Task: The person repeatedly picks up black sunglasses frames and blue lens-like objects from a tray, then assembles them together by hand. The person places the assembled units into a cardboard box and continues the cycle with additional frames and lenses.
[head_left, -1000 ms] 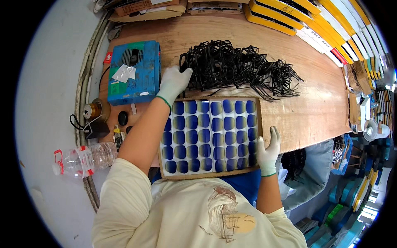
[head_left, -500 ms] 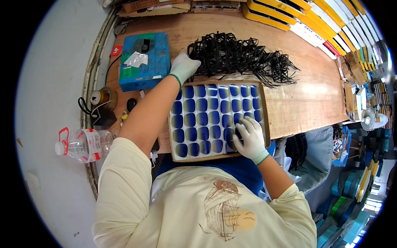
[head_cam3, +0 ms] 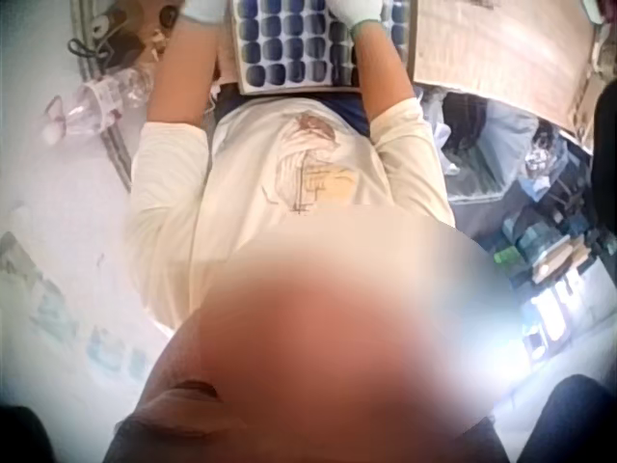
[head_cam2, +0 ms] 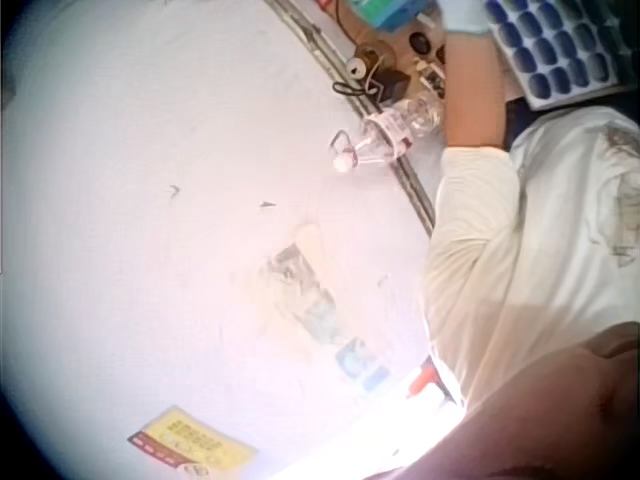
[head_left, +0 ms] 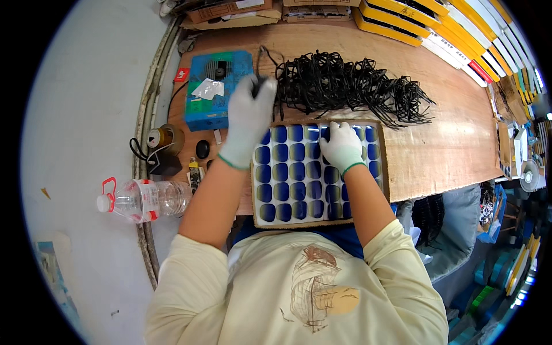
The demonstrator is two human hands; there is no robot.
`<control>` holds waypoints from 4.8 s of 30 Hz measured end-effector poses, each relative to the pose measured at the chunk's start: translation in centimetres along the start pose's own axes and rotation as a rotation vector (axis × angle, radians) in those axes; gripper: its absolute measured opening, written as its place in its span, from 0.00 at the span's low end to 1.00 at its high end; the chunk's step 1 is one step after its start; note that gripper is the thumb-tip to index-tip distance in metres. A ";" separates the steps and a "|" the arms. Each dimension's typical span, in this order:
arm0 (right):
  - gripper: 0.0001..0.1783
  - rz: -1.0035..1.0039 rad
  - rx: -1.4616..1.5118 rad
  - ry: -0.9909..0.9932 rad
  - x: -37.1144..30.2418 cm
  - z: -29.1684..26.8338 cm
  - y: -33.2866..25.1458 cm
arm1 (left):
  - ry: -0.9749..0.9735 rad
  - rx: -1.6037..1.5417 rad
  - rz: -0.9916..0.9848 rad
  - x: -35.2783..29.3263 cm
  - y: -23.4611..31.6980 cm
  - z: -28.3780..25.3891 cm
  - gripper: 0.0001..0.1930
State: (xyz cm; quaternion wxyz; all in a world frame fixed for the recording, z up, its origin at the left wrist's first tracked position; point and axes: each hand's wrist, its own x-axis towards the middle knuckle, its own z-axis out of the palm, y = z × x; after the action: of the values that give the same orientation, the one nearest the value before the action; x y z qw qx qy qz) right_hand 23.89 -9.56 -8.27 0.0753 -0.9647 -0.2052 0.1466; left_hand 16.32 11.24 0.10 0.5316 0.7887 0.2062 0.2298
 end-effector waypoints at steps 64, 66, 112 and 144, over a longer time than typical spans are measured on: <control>0.10 -0.509 0.905 -0.145 -21.8 -7.2 -1.5 | -0.750 -0.197 0.002 -20.9 3.3 -6.4 0.15; 0.09 -0.449 0.977 -0.146 -21.6 -5.4 -1.6 | -0.700 -0.158 0.077 -20.8 3.2 -6.4 0.16; 0.13 -0.205 1.445 -0.192 -20.7 -2.2 1.2 | -0.651 -0.593 -0.388 -17.3 0.2 0.5 0.13; 0.12 -0.235 1.317 -0.221 -22.2 -2.3 -0.6 | -0.650 -0.294 -0.179 -19.0 2.4 -3.4 0.12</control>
State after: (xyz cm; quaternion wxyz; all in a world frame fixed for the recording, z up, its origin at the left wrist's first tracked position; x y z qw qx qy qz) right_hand 5.00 -18.47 -0.40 0.6413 -0.6683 -0.1832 0.3296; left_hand -0.83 2.09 0.72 0.6950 0.7146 0.0595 -0.0529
